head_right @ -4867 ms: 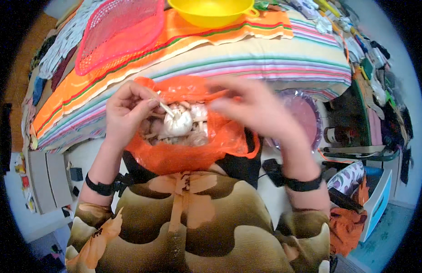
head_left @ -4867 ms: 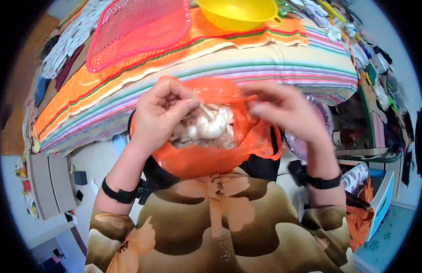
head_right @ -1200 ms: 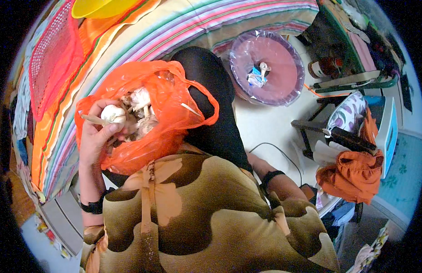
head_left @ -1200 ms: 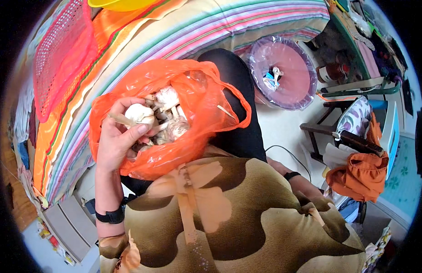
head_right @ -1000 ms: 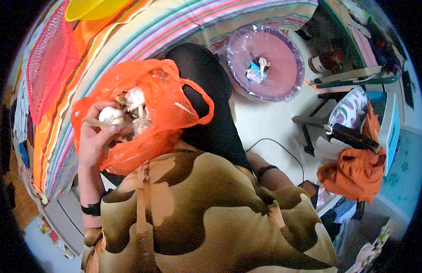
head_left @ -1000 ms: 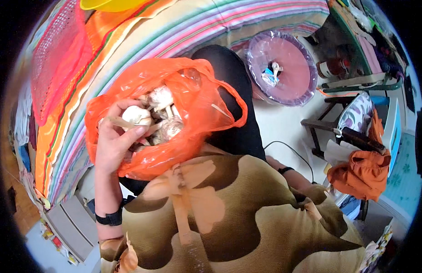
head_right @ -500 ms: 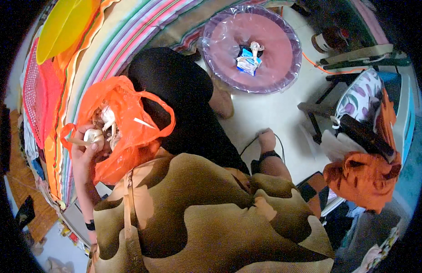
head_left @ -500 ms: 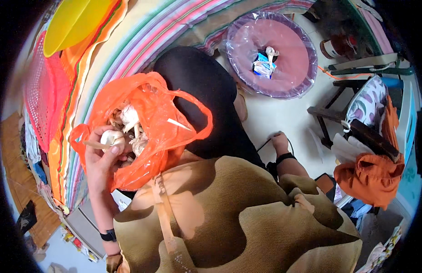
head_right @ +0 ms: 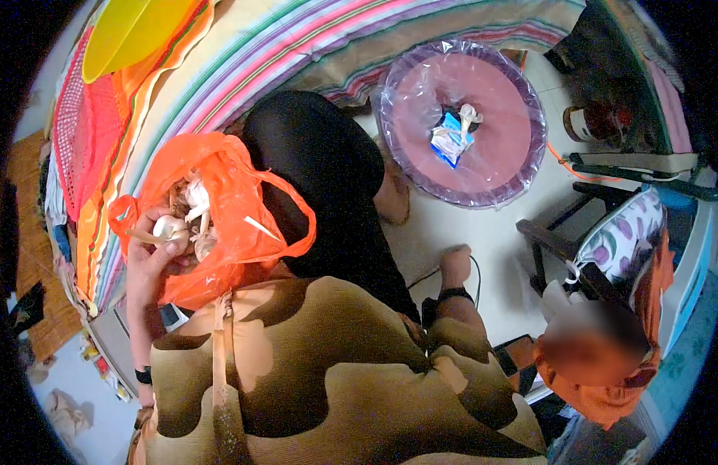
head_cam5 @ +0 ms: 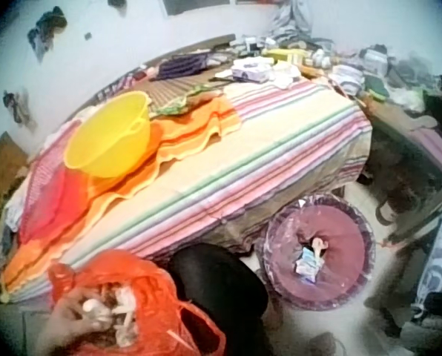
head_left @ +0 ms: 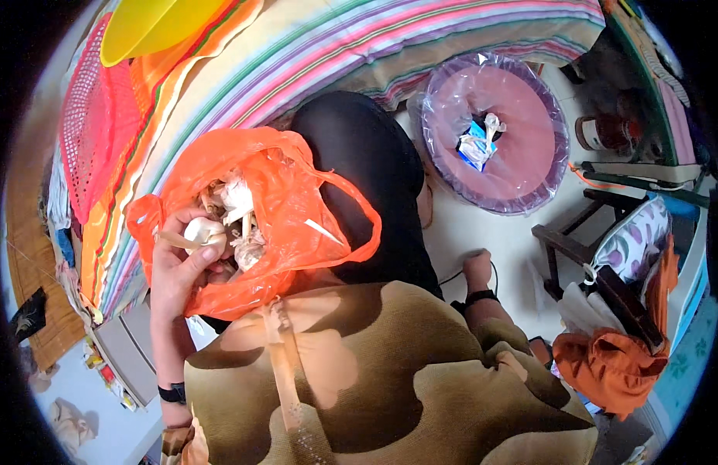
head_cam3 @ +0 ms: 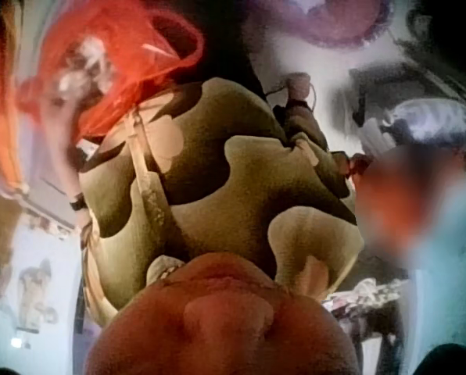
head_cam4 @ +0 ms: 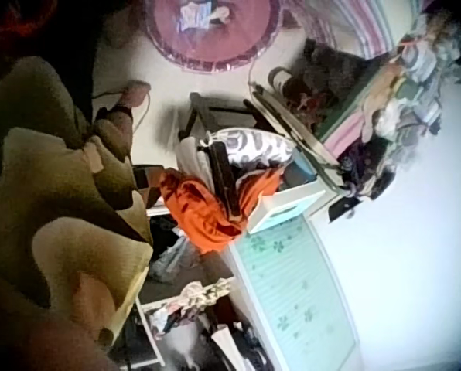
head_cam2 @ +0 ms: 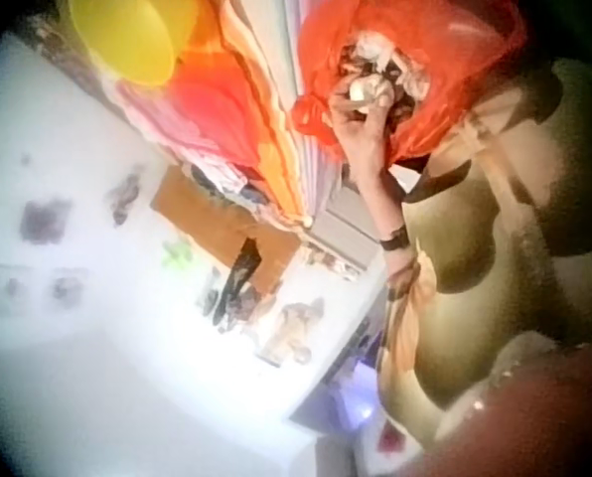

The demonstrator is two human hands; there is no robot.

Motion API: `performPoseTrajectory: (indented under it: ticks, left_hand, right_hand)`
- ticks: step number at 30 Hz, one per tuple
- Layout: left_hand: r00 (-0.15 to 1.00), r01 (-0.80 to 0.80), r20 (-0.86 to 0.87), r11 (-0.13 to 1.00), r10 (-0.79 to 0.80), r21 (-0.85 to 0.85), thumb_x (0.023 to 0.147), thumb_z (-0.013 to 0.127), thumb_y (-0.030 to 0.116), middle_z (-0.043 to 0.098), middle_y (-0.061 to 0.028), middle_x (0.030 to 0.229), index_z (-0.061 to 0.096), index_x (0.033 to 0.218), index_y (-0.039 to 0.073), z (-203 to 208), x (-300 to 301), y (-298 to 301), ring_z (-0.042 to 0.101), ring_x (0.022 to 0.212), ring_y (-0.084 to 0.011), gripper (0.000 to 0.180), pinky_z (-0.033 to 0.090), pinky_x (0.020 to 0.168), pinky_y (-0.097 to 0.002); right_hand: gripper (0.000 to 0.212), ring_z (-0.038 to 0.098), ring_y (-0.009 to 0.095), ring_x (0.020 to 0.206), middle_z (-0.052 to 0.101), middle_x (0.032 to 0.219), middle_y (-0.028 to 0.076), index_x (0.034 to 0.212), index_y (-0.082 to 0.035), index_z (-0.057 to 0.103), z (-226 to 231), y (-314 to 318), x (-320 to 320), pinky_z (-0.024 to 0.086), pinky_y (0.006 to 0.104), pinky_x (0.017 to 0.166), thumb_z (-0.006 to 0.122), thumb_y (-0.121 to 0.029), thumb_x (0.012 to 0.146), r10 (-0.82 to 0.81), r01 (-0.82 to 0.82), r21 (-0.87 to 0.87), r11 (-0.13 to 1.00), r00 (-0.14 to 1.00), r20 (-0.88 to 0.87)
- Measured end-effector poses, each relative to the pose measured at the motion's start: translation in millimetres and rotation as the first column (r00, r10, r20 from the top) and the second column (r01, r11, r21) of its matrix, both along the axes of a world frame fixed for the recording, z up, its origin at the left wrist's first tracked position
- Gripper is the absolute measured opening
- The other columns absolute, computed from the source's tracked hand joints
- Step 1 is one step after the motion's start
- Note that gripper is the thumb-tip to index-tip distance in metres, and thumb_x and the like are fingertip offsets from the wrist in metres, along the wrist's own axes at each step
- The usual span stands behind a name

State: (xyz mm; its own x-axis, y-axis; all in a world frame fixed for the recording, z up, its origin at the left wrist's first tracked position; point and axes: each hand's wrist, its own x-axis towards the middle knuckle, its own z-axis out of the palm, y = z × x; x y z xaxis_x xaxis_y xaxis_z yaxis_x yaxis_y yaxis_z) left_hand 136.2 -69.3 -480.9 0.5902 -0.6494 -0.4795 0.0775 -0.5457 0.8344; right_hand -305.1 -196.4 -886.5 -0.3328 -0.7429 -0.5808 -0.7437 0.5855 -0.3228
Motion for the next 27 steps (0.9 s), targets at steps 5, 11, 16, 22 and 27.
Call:
performPoseTrajectory:
  ticks: [5, 11, 16, 22, 27]
  left_hand:
    - [0.992, 0.112, -0.05, 0.989, -0.118, -0.099, 0.078, 0.073, 0.008, 0.061, -0.0029, 0.096, 0.051, 0.117, 0.006, -15.6, 22.3, -4.4, 0.062, 0.085, -0.011, 0.045, 0.051, 0.066, -0.0226]
    - [0.971, 0.231, -0.034, 0.967, -0.236, -0.109, 0.076, 0.073, 0.005, 0.058, -0.0012, 0.099, 0.053, 0.115, 0.006, -13.9, 16.9, 15.2, 0.057, 0.091, -0.0097, 0.044, 0.047, 0.079, -0.0235]
    - [0.938, 0.328, -0.034, 0.917, -0.344, -0.227, 0.074, 0.071, 0.0, 0.056, -0.0004, 0.1, 0.055, 0.113, 0.004, -18.3, 27.5, 21.5, 0.055, 0.095, -0.0096, 0.043, 0.044, 0.084, -0.0235]
    - [0.888, 0.446, 0.028, 0.843, -0.46, -0.3, 0.072, 0.065, -0.004, 0.056, -0.0014, 0.1, 0.055, 0.111, 0.003, -15.0, 36.7, 28.8, 0.054, 0.096, -0.0088, 0.041, 0.045, 0.083, -0.0239]
    - [0.889, 0.418, -0.003, 0.814, -0.458, -0.403, 0.072, 0.065, -0.011, 0.055, -0.001, 0.101, 0.056, 0.11, 0.003, -14.3, 38.5, 33.7, 0.054, 0.096, -0.0095, 0.041, 0.044, 0.084, -0.0243]
  right_hand:
    - [0.01, 0.062, 0.032, 0.069, 0.065, 0.073, 0.013, 0.072, -0.004, 0.062, -53.7, 45.0, -179.3, 0.046, 0.0427, 0.063, 0.066, -0.013, 0.071, 0.479, -0.465, 0.142, 0.874, 0.874, -0.085]
    - [0.012, 0.065, 0.035, 0.082, 0.066, 0.083, 0.017, 0.079, -0.007, 0.068, 76.8, 113.0, -222.1, 0.051, 0.0467, 0.072, 0.068, -0.017, 0.073, 0.833, -0.775, 0.306, 0.553, 0.522, -0.184]
    - [0.017, 0.057, 0.031, 0.065, 0.056, 0.068, 0.011, 0.076, -0.006, 0.059, 162.5, 118.2, -286.6, 0.046, 0.0434, 0.059, 0.058, -0.023, 0.081, 0.074, -0.072, 0.087, 0.994, 0.997, -0.021]
    - [0.022, 0.05, 0.015, 0.056, 0.054, 0.066, 0.0, 0.084, -0.012, 0.057, 289.0, 9.4, -255.8, 0.048, 0.0267, 0.054, 0.056, -0.033, 0.089, -0.372, 0.853, 0.011, 0.522, 0.215, 0.903]
    - [0.034, 0.04, 0.006, 0.051, 0.044, 0.067, -0.003, 0.123, 0.0, 0.052, 420.4, -63.6, -22.6, 0.034, 0.0172, 0.045, 0.051, -0.017, 0.094, -0.181, 0.43, 0.108, 0.896, 0.133, 0.975]
